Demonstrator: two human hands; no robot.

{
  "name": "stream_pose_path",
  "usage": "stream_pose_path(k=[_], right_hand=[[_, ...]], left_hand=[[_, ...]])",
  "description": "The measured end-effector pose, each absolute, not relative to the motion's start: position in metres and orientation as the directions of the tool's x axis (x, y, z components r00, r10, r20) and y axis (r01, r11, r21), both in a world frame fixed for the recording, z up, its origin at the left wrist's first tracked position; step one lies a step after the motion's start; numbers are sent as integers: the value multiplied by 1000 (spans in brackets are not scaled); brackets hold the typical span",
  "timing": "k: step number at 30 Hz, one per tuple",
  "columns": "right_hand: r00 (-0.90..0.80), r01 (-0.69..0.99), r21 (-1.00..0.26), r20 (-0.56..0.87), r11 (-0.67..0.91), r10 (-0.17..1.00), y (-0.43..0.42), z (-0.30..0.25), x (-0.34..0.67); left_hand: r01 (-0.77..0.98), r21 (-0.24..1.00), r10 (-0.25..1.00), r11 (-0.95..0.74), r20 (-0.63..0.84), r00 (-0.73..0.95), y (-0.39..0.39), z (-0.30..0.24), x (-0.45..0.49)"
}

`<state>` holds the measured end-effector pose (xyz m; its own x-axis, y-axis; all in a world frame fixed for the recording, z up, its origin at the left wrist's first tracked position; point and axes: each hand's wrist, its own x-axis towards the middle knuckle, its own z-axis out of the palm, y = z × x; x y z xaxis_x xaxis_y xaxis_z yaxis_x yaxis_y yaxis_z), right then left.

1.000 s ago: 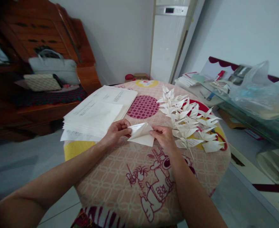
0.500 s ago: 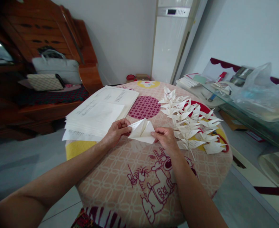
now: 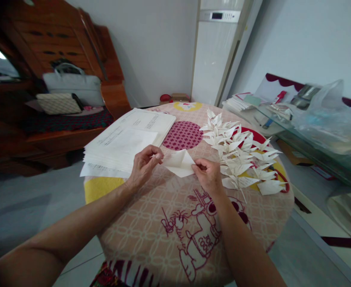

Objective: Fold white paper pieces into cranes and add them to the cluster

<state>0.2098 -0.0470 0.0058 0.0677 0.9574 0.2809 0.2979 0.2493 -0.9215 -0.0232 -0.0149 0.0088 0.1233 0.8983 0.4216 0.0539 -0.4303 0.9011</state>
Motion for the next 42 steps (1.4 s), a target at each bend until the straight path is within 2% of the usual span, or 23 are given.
stream_pose_path(k=[4, 7, 9, 11, 14, 17, 22, 26, 31, 37, 42], right_hand=[[-21, 444, -798, 444, 407, 896, -50, 10, 205], [-96, 509, -707, 520, 490, 849, -52, 13, 201], [-77, 516, -701, 535, 492, 841, -53, 13, 200], [1, 492, -750, 509, 443, 861, -53, 11, 200], [122, 392, -865, 388, 315, 914, -52, 9, 201], [175, 240, -952, 236, 191, 956, -50, 7, 203], [210, -12, -999, 47, 50, 977, -45, 8, 205], [179, -115, -992, -62, -41, 982, -45, 10, 206], [179, -125, -991, -60, -38, 982, -46, 9, 205], [326, -110, -992, 20, 59, 945, -43, 6, 205], [399, -114, -988, 49, 103, 916, -42, 6, 206]], left_hand=[[146, 897, 885, -416, 363, 293, -19, 12, -22], [279, 852, 878, -443, 349, 327, -19, 11, -20], [339, 831, 888, -441, 347, 302, -18, 10, -20], [298, 866, 909, -402, 338, 243, -17, 8, -21], [53, 956, 946, -290, 278, 168, -14, 4, -21], [-166, 968, 972, -188, 207, 109, -12, 2, -22], [-291, 946, 987, -146, 160, 24, -5, 1, -22], [-344, 937, 996, -67, 85, 39, 1, 0, -22], [-326, 945, 1000, -9, 18, 25, 2, -1, -23], [-284, 958, 996, -39, 61, 70, 1, -3, -24], [-258, 966, 995, -3, 30, 99, 1, 0, -26]])
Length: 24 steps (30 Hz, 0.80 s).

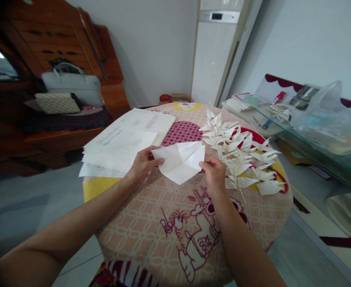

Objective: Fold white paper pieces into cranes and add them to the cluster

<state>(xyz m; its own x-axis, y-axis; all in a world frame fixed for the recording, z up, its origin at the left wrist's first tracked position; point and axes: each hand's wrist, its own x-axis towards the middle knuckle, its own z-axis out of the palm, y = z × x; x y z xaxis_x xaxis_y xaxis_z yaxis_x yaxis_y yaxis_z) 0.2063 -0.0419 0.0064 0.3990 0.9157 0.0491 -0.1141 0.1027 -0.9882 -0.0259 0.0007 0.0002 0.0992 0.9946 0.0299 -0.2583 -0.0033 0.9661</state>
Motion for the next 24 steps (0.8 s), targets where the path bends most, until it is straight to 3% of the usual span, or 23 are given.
stream_pose_path(k=[9, 13, 17, 20, 24], right_hand=[[509, -163, -966, 94, 202, 856, -40, 2, 206], [536, -162, -955, 126, 248, 835, -38, 0, 207], [437, 7, -969, 226, 248, 870, -39, -3, 211], [304, 156, -952, 301, 265, 904, -42, -1, 211], [160, 316, -900, 362, 300, 918, -49, 7, 206]], left_hand=[[-181, 982, 993, 51, -31, 112, -1, 5, -30], [-63, 994, 948, 87, -63, 312, 3, 4, -37], [121, 987, 901, -110, 47, 432, 7, 5, -42], [222, 944, 917, -246, 152, 370, 7, 9, -43], [242, 934, 925, -263, 173, 338, 4, 12, -43]])
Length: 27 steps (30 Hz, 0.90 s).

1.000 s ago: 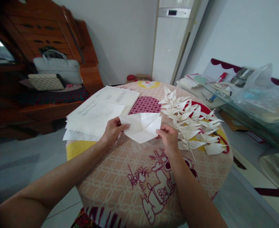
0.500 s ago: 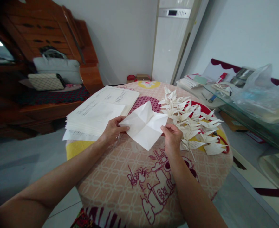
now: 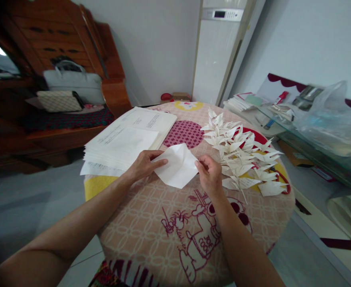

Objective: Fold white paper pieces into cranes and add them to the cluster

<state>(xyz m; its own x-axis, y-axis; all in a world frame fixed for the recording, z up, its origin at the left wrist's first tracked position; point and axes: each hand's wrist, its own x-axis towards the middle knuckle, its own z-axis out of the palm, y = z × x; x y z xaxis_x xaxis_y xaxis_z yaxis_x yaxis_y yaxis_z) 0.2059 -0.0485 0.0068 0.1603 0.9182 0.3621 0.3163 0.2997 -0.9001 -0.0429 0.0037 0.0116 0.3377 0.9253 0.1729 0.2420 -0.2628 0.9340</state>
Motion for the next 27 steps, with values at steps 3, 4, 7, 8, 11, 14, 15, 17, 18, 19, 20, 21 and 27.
stream_pose_path(k=[3, 4, 7, 8, 11, 14, 15, 17, 18, 19, 20, 21, 27], right_hand=[[163, 347, -884, 385, 312, 908, -50, 7, 205], [194, 335, -889, 390, 313, 900, -49, 5, 205], [332, 234, -921, 376, 311, 865, -46, -1, 208], [375, 189, -932, 360, 310, 854, -45, -2, 209], [446, 85, -947, 315, 311, 838, -43, -3, 210], [436, 78, -946, 316, 314, 843, -42, -3, 211], [419, 98, -945, 323, 312, 849, -43, -3, 211], [365, 153, -941, 336, 300, 868, -43, -4, 211], [334, 176, -939, 338, 294, 880, -44, -4, 211], [301, 190, -938, 336, 289, 893, -44, -5, 210], [269, 195, -939, 330, 285, 905, -45, -5, 209], [242, 189, -941, 322, 281, 915, -45, -6, 209], [347, 46, -961, 270, 271, 898, -40, -6, 207]], left_hand=[[243, 949, 943, -199, 118, 311, 2, 13, -45], [243, 954, 952, -176, 102, 290, 1, 13, -45], [185, 978, 973, -98, 54, 225, 1, 13, -47], [148, 987, 974, -62, 27, 226, 2, 13, -47], [71, 996, 945, 59, -79, 318, 2, 11, -48], [103, 992, 892, 72, -110, 439, 2, 11, -46], [113, 993, 882, 39, -87, 463, 1, 11, -45], [114, 993, 881, -44, -15, 472, 0, 11, -43], [111, 990, 893, -83, 25, 450, 0, 11, -41], [112, 986, 908, -119, 62, 414, 0, 11, -40], [119, 981, 923, -152, 98, 373, -1, 10, -39], [123, 976, 934, -181, 132, 332, -1, 10, -38], [2, 982, 961, -190, 186, 203, 1, 13, -40]])
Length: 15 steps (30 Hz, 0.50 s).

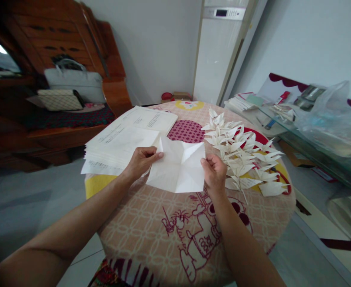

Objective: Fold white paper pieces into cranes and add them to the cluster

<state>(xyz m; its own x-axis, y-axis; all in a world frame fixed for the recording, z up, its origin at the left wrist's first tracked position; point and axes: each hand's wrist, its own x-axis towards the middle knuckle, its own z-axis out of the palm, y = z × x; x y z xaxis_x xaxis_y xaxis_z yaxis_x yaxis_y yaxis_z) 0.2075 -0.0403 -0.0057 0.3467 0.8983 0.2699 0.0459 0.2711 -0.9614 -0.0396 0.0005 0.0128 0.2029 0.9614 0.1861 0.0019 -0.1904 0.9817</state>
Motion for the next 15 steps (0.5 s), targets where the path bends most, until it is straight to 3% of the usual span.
stream_pose_path(k=[5, 10, 15], right_hand=[[441, -104, -961, 185, 255, 878, -37, 0, 207], [395, -190, -957, 128, 217, 910, -39, 3, 207], [277, -297, -947, 40, 125, 960, -44, 10, 208]], left_hand=[[-183, 983, 980, -36, 70, 184, 2, 14, -43], [-216, 976, 978, 37, 9, 207, 0, 18, -45], [-178, 974, 979, -141, 164, 125, 0, 18, -41]])
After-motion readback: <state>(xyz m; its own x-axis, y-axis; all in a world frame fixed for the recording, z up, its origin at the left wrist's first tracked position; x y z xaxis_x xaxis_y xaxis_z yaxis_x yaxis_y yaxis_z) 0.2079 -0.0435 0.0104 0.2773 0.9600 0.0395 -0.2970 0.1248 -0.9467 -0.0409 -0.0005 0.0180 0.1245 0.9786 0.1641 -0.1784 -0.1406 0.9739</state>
